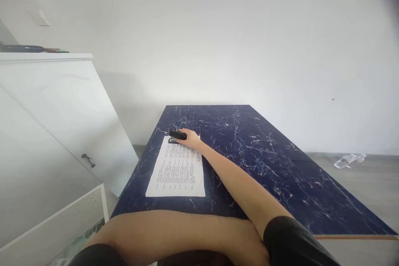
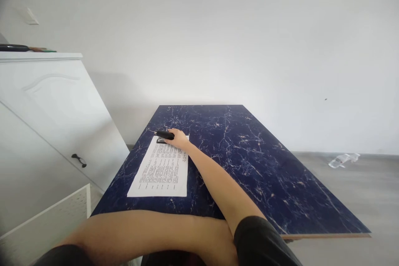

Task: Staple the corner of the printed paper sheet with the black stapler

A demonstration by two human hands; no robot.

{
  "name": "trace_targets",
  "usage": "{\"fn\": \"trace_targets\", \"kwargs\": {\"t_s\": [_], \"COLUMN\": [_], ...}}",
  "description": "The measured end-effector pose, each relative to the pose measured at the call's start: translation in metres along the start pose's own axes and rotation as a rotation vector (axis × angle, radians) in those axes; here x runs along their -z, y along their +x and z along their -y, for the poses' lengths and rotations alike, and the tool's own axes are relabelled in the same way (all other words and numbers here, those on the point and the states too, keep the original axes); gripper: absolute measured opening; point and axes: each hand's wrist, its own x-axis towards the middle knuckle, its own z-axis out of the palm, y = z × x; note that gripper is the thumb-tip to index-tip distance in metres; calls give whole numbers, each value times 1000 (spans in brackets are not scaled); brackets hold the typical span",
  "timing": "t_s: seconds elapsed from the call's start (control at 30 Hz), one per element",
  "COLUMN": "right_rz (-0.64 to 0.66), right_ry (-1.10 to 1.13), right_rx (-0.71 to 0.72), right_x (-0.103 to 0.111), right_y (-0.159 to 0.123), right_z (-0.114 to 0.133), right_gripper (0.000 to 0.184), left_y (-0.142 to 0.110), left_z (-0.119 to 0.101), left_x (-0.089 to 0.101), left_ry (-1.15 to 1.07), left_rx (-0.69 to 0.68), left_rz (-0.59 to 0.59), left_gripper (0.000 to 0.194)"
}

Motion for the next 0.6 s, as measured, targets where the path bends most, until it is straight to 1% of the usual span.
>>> {"fn": "trace_targets", "kwargs": {"t_s": [0.03, 0.07, 0.1, 0.13, 0.17, 0.27, 0.33, 0.4, 0.43, 0.47, 0.53, 0.57, 0.6], "right_rz": [5, 13, 20, 24, 26, 28, 45, 13, -41, -117, -279, -335, -364], "right_ry": [-7, -14, -20, -27, -32, -26, 13, 67, 89, 104, 102, 83, 56], "right_rx": [4, 3, 0, -5, -9, -14, -7, 20, 42, 64, 83, 72, 51], "right_x": [1, 3, 4, 6, 7, 9, 10, 11, 13, 15, 23, 29, 37], "right_y": [-3, -6, -8, -10, -12, -17, -21, -24, -26, -27, -30, -32, -35], "right_z": [0, 0, 0, 0, 0, -1, 0, 1, 1, 2, 2, 0, -3], "right_gripper": [62, 62, 61, 61, 61, 61, 66, 73, 71, 63, 41, 40, 45], "left_y": [-2, -4, -5, -6, -6, -5, -6, -8, -9, -10, -10, -10, -9], "left_z": [1, 3, 5, 7, 9, 12, 12, 11, 10, 10, 9, 9, 9], "left_x": [3, 5, 6, 6, 5, -2, -8, -13, -16, -18, -21, -23, -26], "left_ry": [-67, -146, -215, -270, -325, -442, -470, -477, -483, -491, -502, -510, -521], "left_rx": [-148, -295, -405, -454, -473, -453, -445, -422, -417, -416, -415, -419, -417], "left_rz": [-9, -18, -24, -28, -25, 3, 1, -9, -7, -1, 19, 31, 35], "left_gripper": [29, 26, 28, 29, 28, 25, 24, 23, 22, 21, 20, 20, 20]}}
